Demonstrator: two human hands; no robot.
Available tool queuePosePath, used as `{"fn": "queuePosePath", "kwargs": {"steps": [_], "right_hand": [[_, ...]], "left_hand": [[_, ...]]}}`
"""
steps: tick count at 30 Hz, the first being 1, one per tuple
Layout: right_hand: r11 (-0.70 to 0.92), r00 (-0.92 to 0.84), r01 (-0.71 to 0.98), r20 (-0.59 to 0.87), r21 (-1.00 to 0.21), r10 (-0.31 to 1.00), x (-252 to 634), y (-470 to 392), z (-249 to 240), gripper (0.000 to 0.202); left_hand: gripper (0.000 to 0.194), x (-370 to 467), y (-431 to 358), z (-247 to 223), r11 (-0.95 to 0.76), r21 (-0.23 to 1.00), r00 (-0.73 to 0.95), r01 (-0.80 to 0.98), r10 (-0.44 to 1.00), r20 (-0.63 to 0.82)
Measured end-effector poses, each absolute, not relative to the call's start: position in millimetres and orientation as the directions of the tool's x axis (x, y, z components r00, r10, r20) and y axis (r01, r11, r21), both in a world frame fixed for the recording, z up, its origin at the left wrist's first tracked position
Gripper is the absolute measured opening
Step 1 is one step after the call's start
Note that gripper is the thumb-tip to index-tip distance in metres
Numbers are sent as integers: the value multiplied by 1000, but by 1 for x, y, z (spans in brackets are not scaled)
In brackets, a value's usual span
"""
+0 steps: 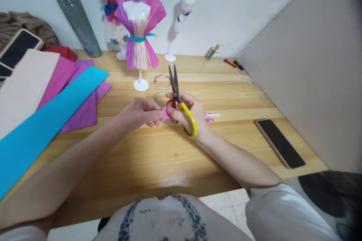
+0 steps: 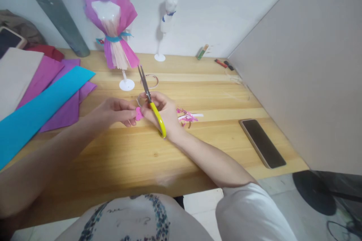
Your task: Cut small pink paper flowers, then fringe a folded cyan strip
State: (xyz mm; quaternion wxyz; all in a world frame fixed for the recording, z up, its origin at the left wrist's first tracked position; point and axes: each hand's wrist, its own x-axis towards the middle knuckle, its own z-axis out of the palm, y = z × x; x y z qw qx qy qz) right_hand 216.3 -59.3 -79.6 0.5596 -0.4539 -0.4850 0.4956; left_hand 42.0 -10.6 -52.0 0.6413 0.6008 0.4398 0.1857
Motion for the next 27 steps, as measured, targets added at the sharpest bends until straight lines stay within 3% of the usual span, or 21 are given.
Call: {"fn": "queuePosePath", "kwargs": {"steps": [4, 12, 18, 24, 27], "right_hand": [[87, 97, -137, 74, -987, 992, 216, -58, -78, 40], [100, 85, -159, 88, -982, 992, 212, -59, -83, 39], [85, 50, -237, 75, -968, 996, 213, -61, -87, 45], [110, -165, -176, 140, -978, 976, 218, -65, -90, 48], [57, -283, -129, 92, -990, 955, 219, -69, -93, 55]], "left_hand": [[25, 37, -8, -50, 229, 954, 554, 192, 777, -297], [16, 51, -22, -55, 198, 956, 457, 215, 845, -277], [14, 45, -17, -53, 255, 962, 488, 96, 830, -269], [15, 35, -11, -43, 233, 972, 455, 17, 864, -215], [17, 31, -9, -38, 203, 979, 442, -26, 880, -171]]}}
